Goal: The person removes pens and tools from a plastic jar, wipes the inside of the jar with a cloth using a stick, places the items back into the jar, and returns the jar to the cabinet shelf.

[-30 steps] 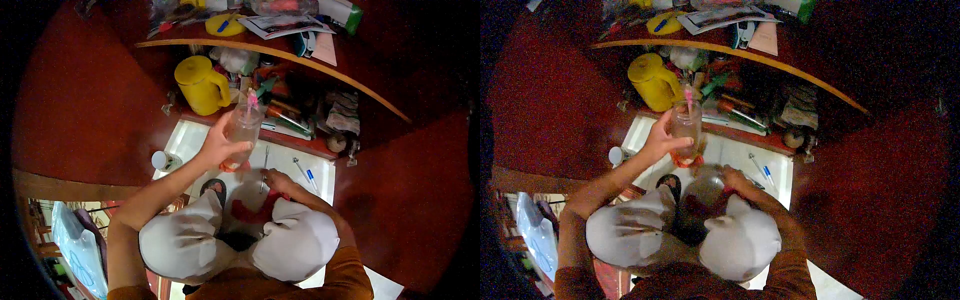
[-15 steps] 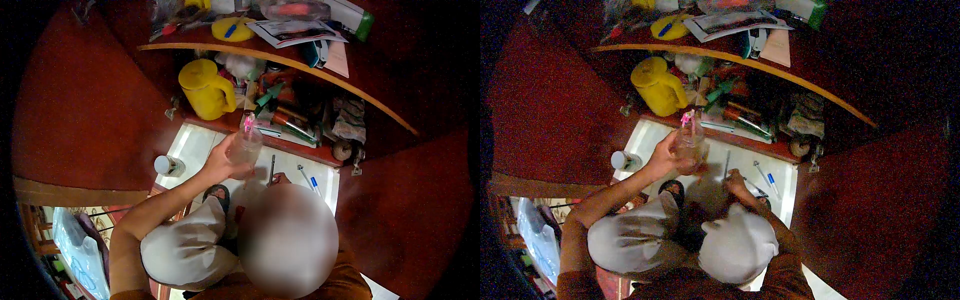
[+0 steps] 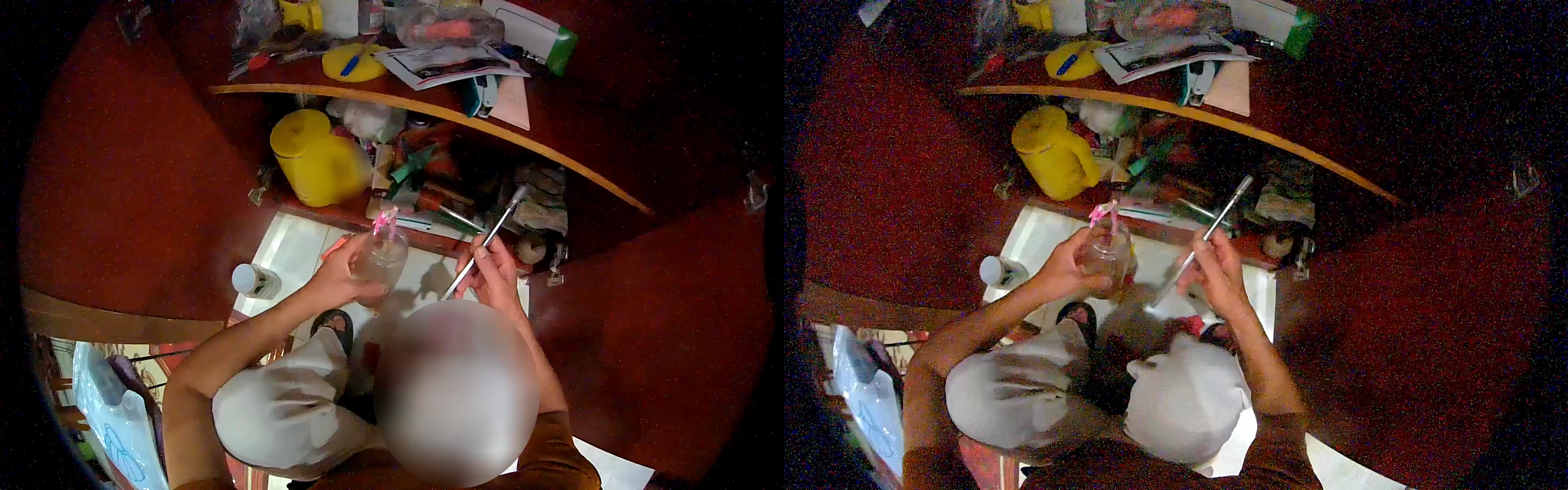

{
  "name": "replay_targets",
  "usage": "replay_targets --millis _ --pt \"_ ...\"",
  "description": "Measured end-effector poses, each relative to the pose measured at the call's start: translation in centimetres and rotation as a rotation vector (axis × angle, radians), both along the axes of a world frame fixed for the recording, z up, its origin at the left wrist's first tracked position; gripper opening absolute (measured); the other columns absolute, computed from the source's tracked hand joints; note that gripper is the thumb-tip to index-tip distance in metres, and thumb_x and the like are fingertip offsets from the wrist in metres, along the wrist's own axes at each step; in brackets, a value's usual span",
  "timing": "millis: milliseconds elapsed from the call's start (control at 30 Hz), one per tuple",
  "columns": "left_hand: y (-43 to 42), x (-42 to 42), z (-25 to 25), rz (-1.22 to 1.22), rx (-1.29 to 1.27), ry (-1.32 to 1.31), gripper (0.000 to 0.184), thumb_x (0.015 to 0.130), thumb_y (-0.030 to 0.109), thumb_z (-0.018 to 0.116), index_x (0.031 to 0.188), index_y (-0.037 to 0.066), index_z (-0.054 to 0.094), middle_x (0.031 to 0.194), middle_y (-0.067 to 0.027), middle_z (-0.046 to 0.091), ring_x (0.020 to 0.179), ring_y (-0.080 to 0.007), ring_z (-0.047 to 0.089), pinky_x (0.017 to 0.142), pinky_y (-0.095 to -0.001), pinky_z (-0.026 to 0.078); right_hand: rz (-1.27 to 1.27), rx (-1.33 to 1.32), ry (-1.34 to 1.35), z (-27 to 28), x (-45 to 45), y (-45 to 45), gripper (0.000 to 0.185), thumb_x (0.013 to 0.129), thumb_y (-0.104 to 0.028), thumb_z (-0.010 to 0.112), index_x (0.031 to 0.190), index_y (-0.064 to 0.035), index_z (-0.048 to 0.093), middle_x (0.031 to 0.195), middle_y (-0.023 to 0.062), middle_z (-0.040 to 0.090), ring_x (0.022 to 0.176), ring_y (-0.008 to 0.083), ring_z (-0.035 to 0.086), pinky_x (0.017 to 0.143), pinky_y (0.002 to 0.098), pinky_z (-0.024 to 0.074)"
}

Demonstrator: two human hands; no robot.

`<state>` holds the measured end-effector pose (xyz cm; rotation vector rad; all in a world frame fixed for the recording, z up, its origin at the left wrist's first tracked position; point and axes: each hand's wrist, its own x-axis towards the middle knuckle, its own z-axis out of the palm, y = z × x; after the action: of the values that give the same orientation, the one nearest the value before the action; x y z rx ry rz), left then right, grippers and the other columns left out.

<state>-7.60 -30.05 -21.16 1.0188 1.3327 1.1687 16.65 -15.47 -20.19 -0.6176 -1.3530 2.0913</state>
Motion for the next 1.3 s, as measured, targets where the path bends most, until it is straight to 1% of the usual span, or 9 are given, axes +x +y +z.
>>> replay_targets --millis 300,500,533,667,800,933,1033,1200,1300 --pt "-0.6 0.4 1.4 -0.183 0.117 0.425 0.087 0.066 0.015 0.082 0.138 0.002 0.035 0.130 -0.0140 0.048 0.124 -0.0233 0.045 0.105 -0.0351 0.035 -0.241 0.402 0.214 5.5 -1.6 -1.7 0.016 0.099 -0.017 0.045 0.103 -0.0024 0.043 0.092 0.0143 0.057 0.074 0.0208 0.062 0.065 0.0352 0.0566" --pt "-0.4 0.7 2.3 -0.203 0.210 0.300 0.088 0.066 0.014 0.082 0.139 0.002 0.034 0.134 -0.0118 0.045 0.123 -0.0215 0.045 0.105 -0.0357 0.034 -0.099 0.519 -0.076 5.4 -3.1 -2.9 0.008 0.092 -0.008 0.054 0.096 -0.0010 0.055 0.092 0.0086 0.060 0.083 0.0171 0.061 0.072 0.0296 0.0509" --pt "-0.4 0.8 2.7 -0.193 0.198 0.275 0.089 0.065 0.015 0.083 0.139 0.002 0.035 0.132 -0.0117 0.045 0.122 -0.0219 0.045 0.105 -0.0360 0.034 -0.134 0.803 -0.143 5.1 -3.7 -2.6 0.009 0.087 -0.008 0.060 0.092 -0.0006 0.061 0.089 0.0070 0.059 0.079 0.0160 0.058 0.071 0.0286 0.0475" --pt "-0.5 1.0 4.2 -0.167 0.174 0.225 0.092 0.064 0.016 0.086 0.139 0.002 0.034 0.131 -0.0113 0.045 0.121 -0.0217 0.044 0.104 -0.0365 0.034 -0.018 1.060 -0.230 5.7 -4.5 -2.5 0.021 0.082 -0.013 0.067 0.099 -0.0016 0.063 0.088 0.0086 0.054 0.070 0.0172 0.053 0.067 0.0288 0.0455" --pt "-0.5 0.8 2.7 -0.105 0.137 -0.083 0.090 0.065 0.012 0.085 0.139 0.001 0.034 0.130 -0.0095 0.047 0.119 -0.0198 0.046 0.102 -0.0362 0.036 0.137 0.964 -0.200 7.1 -5.5 -1.9 0.032 0.082 -0.015 0.066 0.112 -0.0019 0.060 0.097 0.0084 0.055 0.076 0.0162 0.055 0.070 0.0288 0.0466" --pt "-1.0 -0.4 1.6 -0.076 0.102 0.077 0.088 0.067 0.009 0.082 0.139 -0.001 0.032 0.132 -0.0107 0.045 0.120 -0.0177 0.045 0.102 -0.0313 0.036 0.062 0.596 0.077 5.1 -6.3 -0.4 0.027 0.091 -0.014 0.057 0.114 0.0016 0.059 0.097 0.0060 0.056 0.080 0.0139 0.057 0.074 0.0279 0.0475" --pt "-1.2 -1.4 1.6 -0.002 0.087 0.149 0.082 0.066 0.010 0.082 0.134 0.000 0.037 0.128 -0.0098 0.047 0.119 -0.0169 0.046 0.101 -0.0303 0.037 0.027 0.360 0.014 1.3 -6.8 1.2 0.025 0.095 -0.017 0.052 0.109 0.0016 0.060 0.095 0.0071 0.059 0.081 0.0134 0.057 0.074 0.0283 0.0474" --pt "-0.1 -1.9 4.0 0.206 0.226 0.034 0.065 0.066 0.011 0.082 0.119 0.001 0.046 0.111 -0.0060 0.053 0.108 -0.0154 0.051 0.096 -0.0301 0.039 0.395 0.765 -0.606 -14.0 -10.0 2.8 0.024 0.096 -0.020 0.047 0.108 -0.0042 0.062 0.099 0.0113 0.065 0.082 0.0249 0.062 0.074 0.0353 0.0504" --pt "-0.3 -2.0 4.4 0.229 0.219 0.080 0.061 0.065 0.010 0.081 0.116 0.002 0.047 0.108 -0.0055 0.053 0.103 -0.0150 0.053 0.095 -0.0309 0.040 0.554 1.039 -0.668 -20.3 -11.4 0.6 0.027 0.095 -0.026 0.045 0.109 -0.0116 0.063 0.102 0.0156 0.066 0.088 0.0329 0.063 0.075 0.0430 0.0508"
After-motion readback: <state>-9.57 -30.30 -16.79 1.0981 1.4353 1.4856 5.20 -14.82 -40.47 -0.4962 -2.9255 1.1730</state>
